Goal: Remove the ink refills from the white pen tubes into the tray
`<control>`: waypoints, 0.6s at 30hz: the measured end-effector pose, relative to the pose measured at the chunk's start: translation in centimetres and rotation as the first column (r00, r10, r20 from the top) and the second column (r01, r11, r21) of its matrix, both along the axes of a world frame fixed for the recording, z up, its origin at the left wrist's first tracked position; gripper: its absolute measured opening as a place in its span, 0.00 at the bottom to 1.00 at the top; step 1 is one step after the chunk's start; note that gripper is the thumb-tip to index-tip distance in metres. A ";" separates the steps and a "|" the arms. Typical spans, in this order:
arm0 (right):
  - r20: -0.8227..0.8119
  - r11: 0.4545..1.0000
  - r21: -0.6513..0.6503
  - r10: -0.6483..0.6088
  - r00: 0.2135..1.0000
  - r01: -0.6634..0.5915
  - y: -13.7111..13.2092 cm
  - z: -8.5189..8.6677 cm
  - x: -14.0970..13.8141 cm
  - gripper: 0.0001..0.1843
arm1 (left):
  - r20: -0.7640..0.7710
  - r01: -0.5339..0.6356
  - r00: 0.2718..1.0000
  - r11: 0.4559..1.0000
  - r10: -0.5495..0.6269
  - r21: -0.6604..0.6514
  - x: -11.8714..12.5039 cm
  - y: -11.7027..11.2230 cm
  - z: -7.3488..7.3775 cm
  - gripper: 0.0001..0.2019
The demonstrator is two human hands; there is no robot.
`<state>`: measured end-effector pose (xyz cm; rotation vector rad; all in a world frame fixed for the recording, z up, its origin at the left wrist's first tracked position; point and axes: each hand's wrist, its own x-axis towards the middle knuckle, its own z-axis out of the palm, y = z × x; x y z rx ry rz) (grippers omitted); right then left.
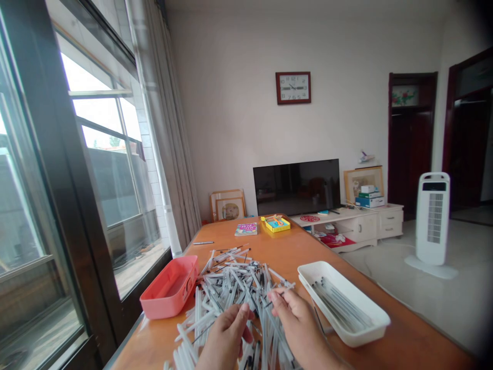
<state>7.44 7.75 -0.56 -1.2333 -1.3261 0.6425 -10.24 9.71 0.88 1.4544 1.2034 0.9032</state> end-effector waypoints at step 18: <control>-0.387 0.974 -0.154 0.095 0.917 -0.166 -0.1 0.5 -0.3 0.28 | -0.178 -0.067 0.982 0.997 0.059 -0.035 0.0 -0.2 1.6 0.32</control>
